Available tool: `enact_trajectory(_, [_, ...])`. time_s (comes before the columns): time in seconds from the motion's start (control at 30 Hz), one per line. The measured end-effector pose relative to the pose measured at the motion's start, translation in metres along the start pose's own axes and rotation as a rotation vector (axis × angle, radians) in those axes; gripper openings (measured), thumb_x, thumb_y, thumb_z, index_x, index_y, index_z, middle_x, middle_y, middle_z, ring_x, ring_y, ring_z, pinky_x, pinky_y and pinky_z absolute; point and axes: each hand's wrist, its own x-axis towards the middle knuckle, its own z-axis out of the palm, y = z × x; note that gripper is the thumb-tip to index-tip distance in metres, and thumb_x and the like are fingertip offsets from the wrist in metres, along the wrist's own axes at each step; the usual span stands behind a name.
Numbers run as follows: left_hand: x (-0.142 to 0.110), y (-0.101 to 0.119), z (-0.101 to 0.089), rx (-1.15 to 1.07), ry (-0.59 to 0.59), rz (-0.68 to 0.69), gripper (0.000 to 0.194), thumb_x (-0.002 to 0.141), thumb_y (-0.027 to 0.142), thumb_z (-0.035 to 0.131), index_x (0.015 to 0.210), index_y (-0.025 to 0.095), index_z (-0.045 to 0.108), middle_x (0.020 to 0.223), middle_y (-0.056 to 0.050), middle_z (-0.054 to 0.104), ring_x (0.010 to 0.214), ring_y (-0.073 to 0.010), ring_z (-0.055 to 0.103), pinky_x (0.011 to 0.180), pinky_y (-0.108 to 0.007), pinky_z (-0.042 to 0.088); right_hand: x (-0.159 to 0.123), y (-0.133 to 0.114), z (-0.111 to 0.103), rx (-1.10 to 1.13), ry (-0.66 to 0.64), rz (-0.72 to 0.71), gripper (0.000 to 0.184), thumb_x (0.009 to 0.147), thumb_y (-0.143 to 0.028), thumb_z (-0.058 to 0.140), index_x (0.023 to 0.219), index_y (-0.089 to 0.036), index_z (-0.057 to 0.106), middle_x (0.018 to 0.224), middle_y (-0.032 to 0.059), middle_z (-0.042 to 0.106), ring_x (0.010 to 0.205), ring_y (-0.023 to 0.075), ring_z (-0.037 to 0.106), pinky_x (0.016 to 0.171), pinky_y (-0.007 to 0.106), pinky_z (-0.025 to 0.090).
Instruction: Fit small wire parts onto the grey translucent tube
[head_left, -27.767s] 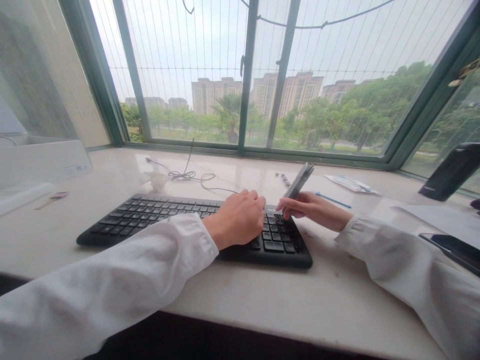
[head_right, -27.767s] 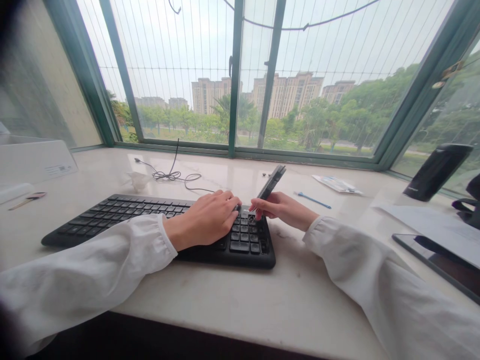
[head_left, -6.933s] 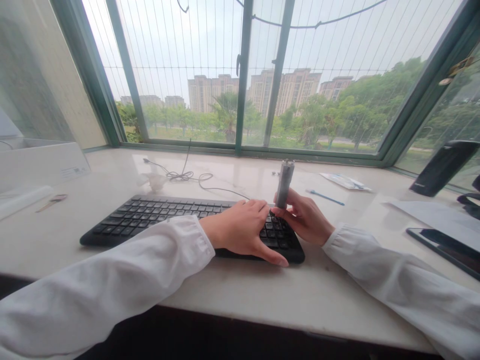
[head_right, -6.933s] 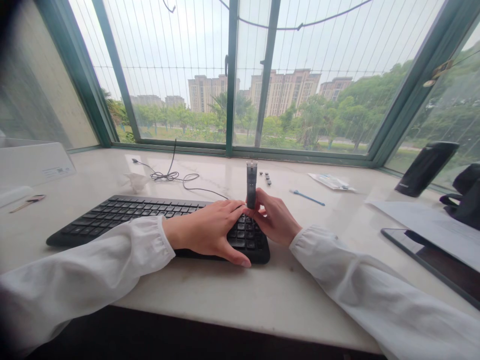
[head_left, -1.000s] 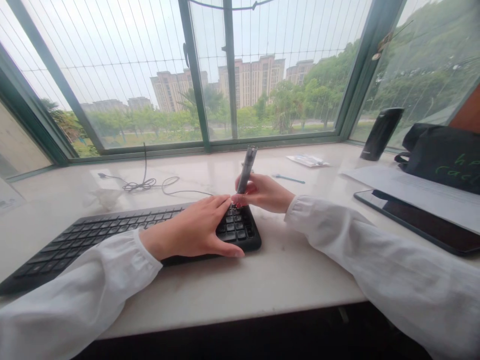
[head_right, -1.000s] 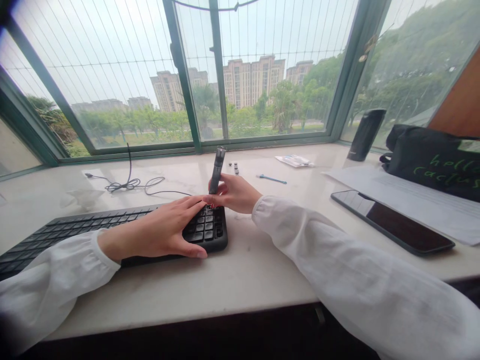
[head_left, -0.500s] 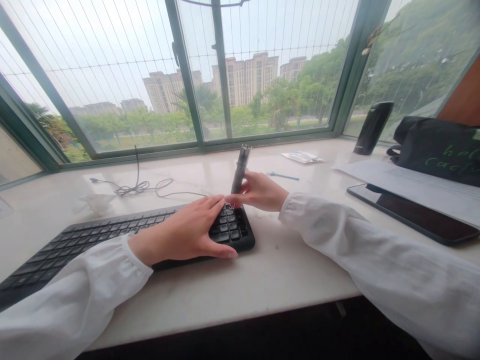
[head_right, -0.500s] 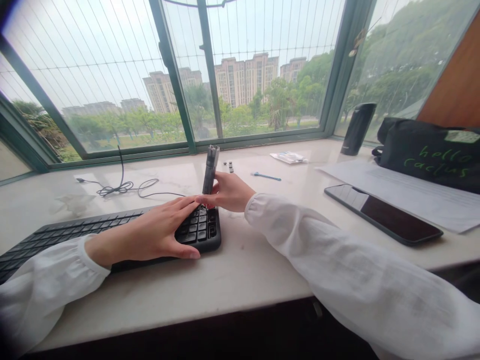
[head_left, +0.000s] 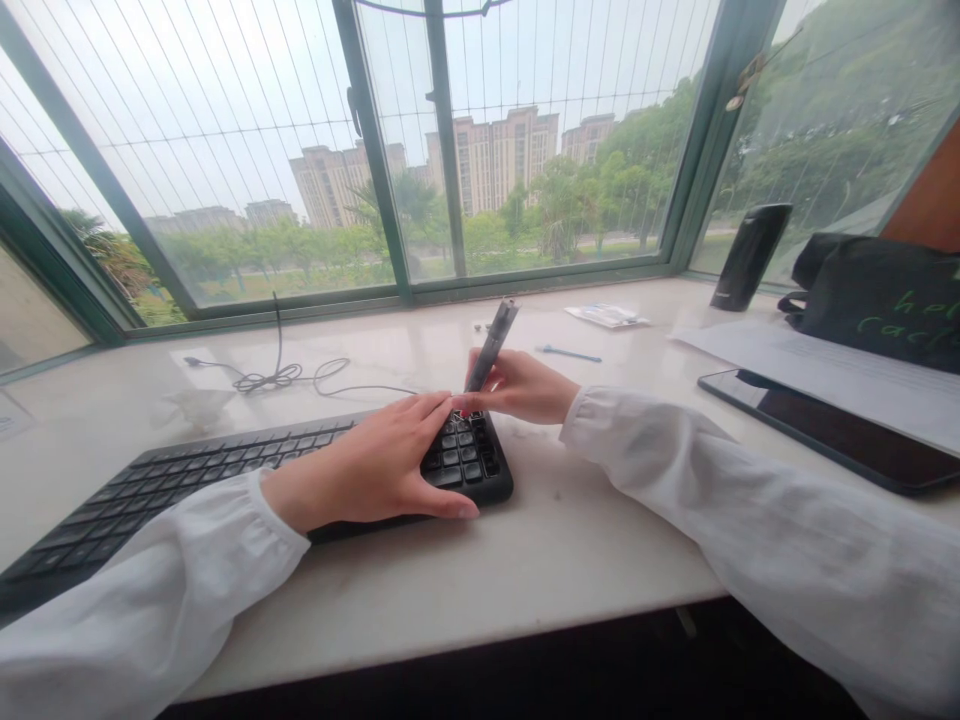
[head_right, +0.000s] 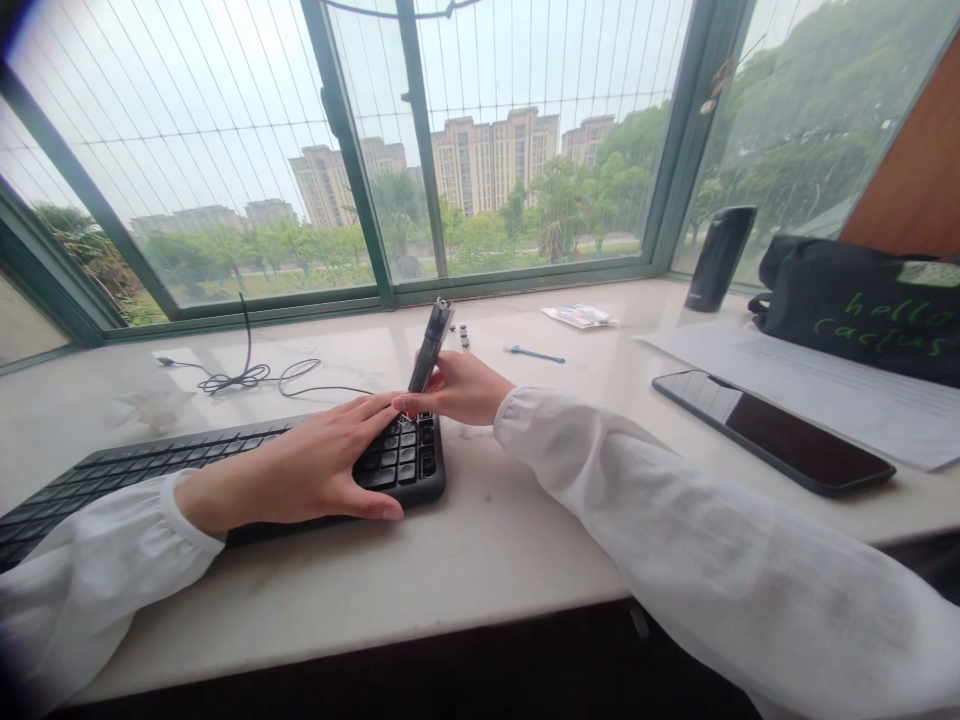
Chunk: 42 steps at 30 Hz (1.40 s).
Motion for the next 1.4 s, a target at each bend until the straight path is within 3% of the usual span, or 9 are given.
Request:
enact_trajectory(0.13, [0.0, 0.0, -0.001, -0.007, 0.007, 0.003, 0.096, 0.073, 0.081, 0.053, 0.146, 0.021, 0.036, 0.143, -0.011, 0.048, 0.127, -0.031, 0.048, 0.104, -0.037, 0.039, 0.0, 0.001, 0.0, -0.043, -0.018, -0.031, 0.037, 0.075, -0.049, 0.073, 0.079, -0.016, 0.058, 0.073, 0.0015, 0.065, 0.07, 0.0154, 0.06, 0.063, 0.026, 0.046])
enact_trajectory(0.23, [0.001, -0.001, -0.002, -0.035, 0.04, 0.001, 0.073, 0.086, 0.072, 0.047, 0.139, 0.022, 0.044, 0.139, -0.009, 0.053, 0.125, -0.0285, 0.051, 0.103, -0.038, 0.039, 0.0, 0.001, 0.002, -0.108, -0.033, -0.047, 0.036, 0.077, -0.049, 0.071, 0.08, -0.015, 0.059, 0.072, 0.0014, 0.064, 0.067, 0.0146, 0.058, 0.06, 0.025, 0.044])
enact_trajectory(0.43, [0.009, 0.003, -0.007, -0.154, 0.415, -0.141, 0.039, 0.099, 0.049, 0.04, 0.121, 0.021, 0.058, 0.119, -0.006, 0.065, 0.11, -0.0224, 0.06, 0.097, -0.037, 0.045, 0.003, 0.005, 0.007, -0.246, -0.034, -0.136, 0.029, 0.083, -0.041, 0.066, 0.099, -0.017, 0.064, 0.072, 0.0008, 0.068, 0.066, 0.0162, 0.062, 0.06, 0.025, 0.043])
enact_trajectory(0.57, [0.018, 0.008, -0.011, -0.278, 0.525, -0.193, 0.033, 0.094, 0.047, 0.05, 0.111, 0.021, 0.062, 0.098, -0.003, 0.071, 0.088, -0.0192, 0.067, 0.08, -0.032, 0.054, 0.006, 0.004, 0.012, -0.289, -0.038, -0.198, 0.042, 0.086, -0.035, 0.065, 0.124, -0.02, 0.058, 0.076, 0.0005, 0.07, 0.068, 0.0169, 0.064, 0.064, 0.026, 0.045])
enact_trajectory(0.7, [0.026, 0.008, -0.011, -0.396, 0.553, -0.248, 0.031, 0.09, 0.047, 0.056, 0.104, 0.02, 0.063, 0.085, -0.002, 0.071, 0.076, -0.0171, 0.068, 0.066, -0.026, 0.055, 0.008, 0.001, 0.016, -0.318, -0.036, -0.191, 0.04, 0.087, -0.032, 0.063, 0.125, -0.02, 0.058, 0.072, -0.0011, 0.067, 0.065, 0.0155, 0.061, 0.065, 0.026, 0.044])
enact_trajectory(0.83, [0.029, 0.004, -0.009, -0.409, 0.557, -0.286, 0.026, 0.09, 0.043, 0.055, 0.094, 0.019, 0.062, 0.08, -0.002, 0.07, 0.07, -0.0163, 0.067, 0.062, -0.025, 0.053, 0.007, -0.002, 0.012, -0.346, -0.086, -0.109, 0.029, 0.081, -0.036, 0.069, 0.103, -0.017, 0.064, 0.07, -0.0009, 0.063, 0.065, 0.0153, 0.058, 0.062, 0.027, 0.043])
enact_trajectory(0.93, [0.028, -0.001, -0.006, -0.48, 0.538, -0.3, 0.026, 0.09, 0.043, 0.054, 0.094, 0.018, 0.06, 0.08, -0.003, 0.07, 0.069, -0.0166, 0.068, 0.06, -0.024, 0.052, 0.006, -0.004, 0.006, -0.302, -0.158, -0.064, 0.011, 0.087, -0.025, 0.06, 0.088, -0.015, 0.063, 0.074, 0.0013, 0.065, 0.068, 0.0139, 0.06, 0.064, 0.026, 0.045])
enact_trajectory(1.23, [0.031, -0.012, 0.002, -0.657, 0.474, -0.328, 0.039, 0.09, 0.053, 0.052, 0.092, 0.017, 0.066, 0.08, -0.005, 0.072, 0.07, -0.019, 0.071, 0.06, -0.024, 0.051, 0.007, -0.002, 0.004, -0.307, -0.134, -0.029, 0.023, 0.084, -0.004, 0.047, 0.081, -0.014, 0.067, 0.064, -0.0004, 0.062, 0.06, 0.0111, 0.057, 0.063, 0.024, 0.044])
enact_trajectory(1.4, [0.032, -0.014, 0.0, -0.609, 0.494, -0.353, 0.043, 0.087, 0.058, 0.054, 0.087, 0.017, 0.069, 0.075, -0.003, 0.072, 0.067, -0.0181, 0.069, 0.061, -0.024, 0.048, 0.006, -0.002, 0.005, -0.209, -0.094, 0.024, 0.011, 0.086, -0.018, 0.058, 0.088, -0.015, 0.067, 0.063, -0.0009, 0.064, 0.058, 0.0119, 0.06, 0.062, 0.025, 0.047])
